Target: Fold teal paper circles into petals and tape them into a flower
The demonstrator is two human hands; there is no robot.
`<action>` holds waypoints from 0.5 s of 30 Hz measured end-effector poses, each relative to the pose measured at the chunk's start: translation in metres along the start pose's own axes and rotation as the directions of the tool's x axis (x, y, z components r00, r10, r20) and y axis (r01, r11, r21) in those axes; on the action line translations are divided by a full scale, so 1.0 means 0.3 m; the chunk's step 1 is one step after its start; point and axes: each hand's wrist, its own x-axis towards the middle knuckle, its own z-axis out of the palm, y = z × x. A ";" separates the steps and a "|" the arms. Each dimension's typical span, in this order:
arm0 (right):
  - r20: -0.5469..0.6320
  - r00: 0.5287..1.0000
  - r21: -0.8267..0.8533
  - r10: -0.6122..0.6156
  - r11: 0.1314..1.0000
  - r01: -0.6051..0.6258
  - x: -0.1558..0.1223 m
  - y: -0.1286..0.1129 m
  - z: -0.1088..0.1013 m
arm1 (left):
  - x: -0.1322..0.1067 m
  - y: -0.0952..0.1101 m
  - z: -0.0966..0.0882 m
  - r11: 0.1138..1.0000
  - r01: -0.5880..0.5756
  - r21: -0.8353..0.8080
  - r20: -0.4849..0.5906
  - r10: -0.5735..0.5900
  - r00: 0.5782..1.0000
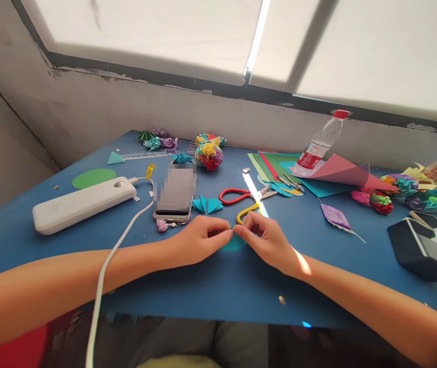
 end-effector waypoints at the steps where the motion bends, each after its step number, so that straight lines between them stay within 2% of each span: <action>1: 0.001 1.000 0.004 -0.001 1.000 0.001 0.001 0.003 -0.001 | 0.000 0.001 -0.001 1.000 -0.002 0.005 -0.008 0.002 1.000; 8: 0.028 0.996 0.162 0.082 0.983 -0.086 0.007 0.010 -0.015 | 0.003 -0.004 -0.001 1.000 -0.010 -0.013 -0.141 0.008 0.990; 11: -0.013 0.996 0.166 0.090 0.982 -0.086 0.009 0.021 -0.019 | 0.006 -0.008 -0.001 1.000 -0.007 -0.023 -0.200 0.002 0.980; 15: -0.081 0.996 0.102 0.031 0.995 -0.023 0.001 0.019 -0.024 | 0.007 -0.009 -0.004 0.999 -0.013 0.051 -0.348 0.030 0.937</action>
